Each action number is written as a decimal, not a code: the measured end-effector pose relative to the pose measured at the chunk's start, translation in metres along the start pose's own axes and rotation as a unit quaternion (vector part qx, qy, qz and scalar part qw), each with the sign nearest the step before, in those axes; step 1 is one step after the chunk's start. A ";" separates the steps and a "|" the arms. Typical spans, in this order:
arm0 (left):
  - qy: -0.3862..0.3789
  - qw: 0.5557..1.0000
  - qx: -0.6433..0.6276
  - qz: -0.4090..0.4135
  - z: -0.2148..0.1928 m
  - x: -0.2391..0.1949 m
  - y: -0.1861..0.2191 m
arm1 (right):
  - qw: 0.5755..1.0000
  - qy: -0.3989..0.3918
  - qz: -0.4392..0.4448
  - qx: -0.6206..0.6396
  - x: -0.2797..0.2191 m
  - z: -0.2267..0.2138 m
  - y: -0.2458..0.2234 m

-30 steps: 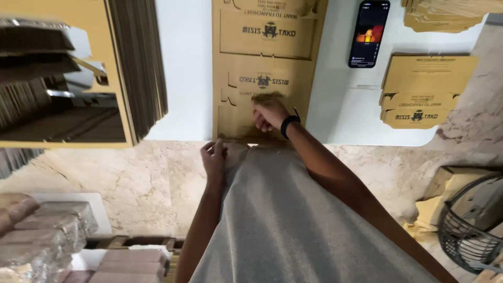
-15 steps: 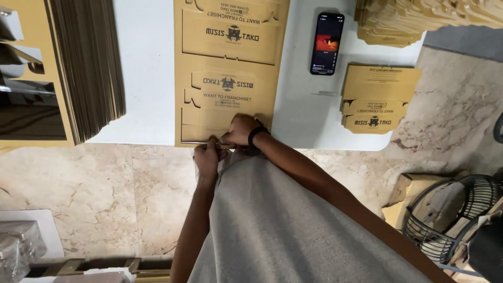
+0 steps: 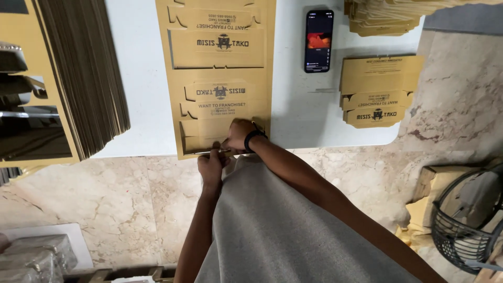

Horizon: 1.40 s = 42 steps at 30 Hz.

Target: Fold cardboard inserts and assemble packaging components

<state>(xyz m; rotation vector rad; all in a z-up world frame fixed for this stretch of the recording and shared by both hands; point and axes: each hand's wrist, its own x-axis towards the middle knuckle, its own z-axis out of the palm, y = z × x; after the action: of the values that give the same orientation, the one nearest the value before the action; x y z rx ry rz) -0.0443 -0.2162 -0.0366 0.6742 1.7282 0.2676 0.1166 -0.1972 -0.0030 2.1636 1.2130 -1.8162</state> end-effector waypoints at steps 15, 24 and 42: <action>0.048 0.997 -0.067 -0.003 -0.002 0.035 -0.055 | 1.000 0.022 -0.003 0.013 -0.012 -0.005 -0.004; -0.054 0.989 -0.118 -0.066 -0.024 -0.018 0.016 | 0.986 0.025 -0.084 0.140 -0.014 -0.004 0.017; -0.214 0.739 0.548 0.330 0.007 0.013 0.068 | 0.842 0.209 0.236 0.438 -0.051 0.095 0.091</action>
<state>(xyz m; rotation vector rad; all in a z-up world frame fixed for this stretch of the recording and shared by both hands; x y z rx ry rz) -0.0194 -0.1551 -0.0139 2.0446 0.9861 -0.4772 0.0948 -0.3345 -0.0262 3.0329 -0.3150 -1.8972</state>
